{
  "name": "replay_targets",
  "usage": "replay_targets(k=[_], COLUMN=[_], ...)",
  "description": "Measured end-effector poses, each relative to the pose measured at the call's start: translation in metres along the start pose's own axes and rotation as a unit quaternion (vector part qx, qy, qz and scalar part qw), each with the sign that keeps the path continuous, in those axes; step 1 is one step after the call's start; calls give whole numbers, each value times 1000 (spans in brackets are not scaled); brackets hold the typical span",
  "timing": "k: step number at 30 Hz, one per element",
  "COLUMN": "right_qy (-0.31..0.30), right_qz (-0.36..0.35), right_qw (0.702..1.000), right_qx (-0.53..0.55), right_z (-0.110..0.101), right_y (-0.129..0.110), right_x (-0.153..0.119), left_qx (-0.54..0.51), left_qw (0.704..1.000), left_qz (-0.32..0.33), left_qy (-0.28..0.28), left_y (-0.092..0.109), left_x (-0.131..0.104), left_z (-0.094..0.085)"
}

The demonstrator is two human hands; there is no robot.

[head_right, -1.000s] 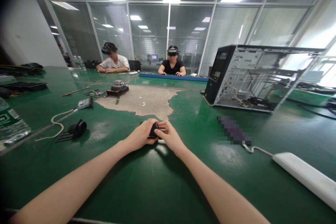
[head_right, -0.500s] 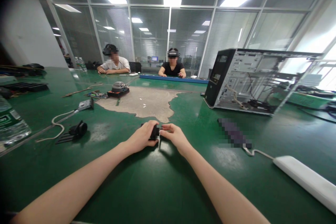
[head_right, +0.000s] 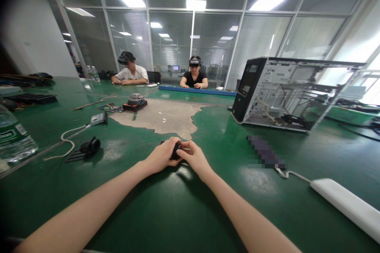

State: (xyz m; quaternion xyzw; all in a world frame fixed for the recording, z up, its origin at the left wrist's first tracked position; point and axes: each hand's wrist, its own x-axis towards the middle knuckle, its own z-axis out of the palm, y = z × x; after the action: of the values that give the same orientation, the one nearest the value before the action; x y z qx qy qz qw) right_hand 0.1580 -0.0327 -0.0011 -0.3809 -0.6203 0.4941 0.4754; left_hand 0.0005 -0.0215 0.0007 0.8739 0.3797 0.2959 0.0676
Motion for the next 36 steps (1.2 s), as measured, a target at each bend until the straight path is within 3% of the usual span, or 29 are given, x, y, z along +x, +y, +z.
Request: replay_targets(k=[7,14,20,25,32,36], right_qy=[31,-11,-6,24,-23,-12], right_qz=[13,25,27,19,20,18], right_qw=[999,1000,999,1000,999,1000], right_qx=[-21,-3,33,-7,12,15], right_z=[1,-2,0,0,-3,-1], right_y=[2,2,2,8,-1,-1], right_x=[2,2,1,7,3,-1], left_qx=[-21,-11,12,18,15,23], left_qw=[1000,999,999,998,999,999], left_qz=[-8,-38,-50,-53,-47,-39], left_qy=[-7,-9,-5,-8,-9,-9], left_y=[-1,2,5,4,3,3], left_x=[-2,-2,-1,0,0,-1], left_z=[-1,0,-1,0,0,1])
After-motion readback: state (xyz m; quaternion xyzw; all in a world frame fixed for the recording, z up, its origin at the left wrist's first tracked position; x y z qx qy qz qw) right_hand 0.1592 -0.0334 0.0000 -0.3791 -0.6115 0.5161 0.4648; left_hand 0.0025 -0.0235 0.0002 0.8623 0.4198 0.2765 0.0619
